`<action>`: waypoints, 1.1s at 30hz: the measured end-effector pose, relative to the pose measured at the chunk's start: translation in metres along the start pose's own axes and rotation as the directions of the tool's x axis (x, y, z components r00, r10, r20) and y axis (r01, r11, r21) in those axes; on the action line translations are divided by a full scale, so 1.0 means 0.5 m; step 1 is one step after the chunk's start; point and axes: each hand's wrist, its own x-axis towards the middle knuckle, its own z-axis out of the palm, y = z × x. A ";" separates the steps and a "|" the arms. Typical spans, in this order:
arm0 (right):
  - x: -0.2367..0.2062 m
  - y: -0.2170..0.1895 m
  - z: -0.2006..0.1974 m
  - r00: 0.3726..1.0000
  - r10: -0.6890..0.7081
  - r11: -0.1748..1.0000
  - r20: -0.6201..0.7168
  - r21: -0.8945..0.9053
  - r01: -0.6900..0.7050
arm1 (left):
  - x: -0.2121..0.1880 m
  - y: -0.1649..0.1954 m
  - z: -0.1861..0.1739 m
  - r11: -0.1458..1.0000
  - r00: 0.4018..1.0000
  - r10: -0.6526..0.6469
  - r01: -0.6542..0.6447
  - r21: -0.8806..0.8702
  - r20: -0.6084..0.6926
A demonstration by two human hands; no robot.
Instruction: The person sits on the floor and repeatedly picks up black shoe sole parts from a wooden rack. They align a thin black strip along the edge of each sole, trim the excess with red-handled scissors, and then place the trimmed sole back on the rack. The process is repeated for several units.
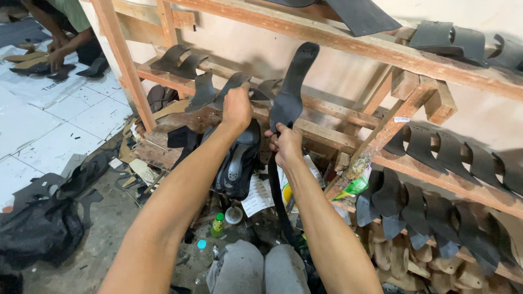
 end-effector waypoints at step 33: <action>-0.768 -0.372 -0.352 0.677 -0.734 0.596 0.061 -0.421 0.684 | -0.551 0.315 -0.341 0.081 0.851 -0.211 0.506 -0.859 0.481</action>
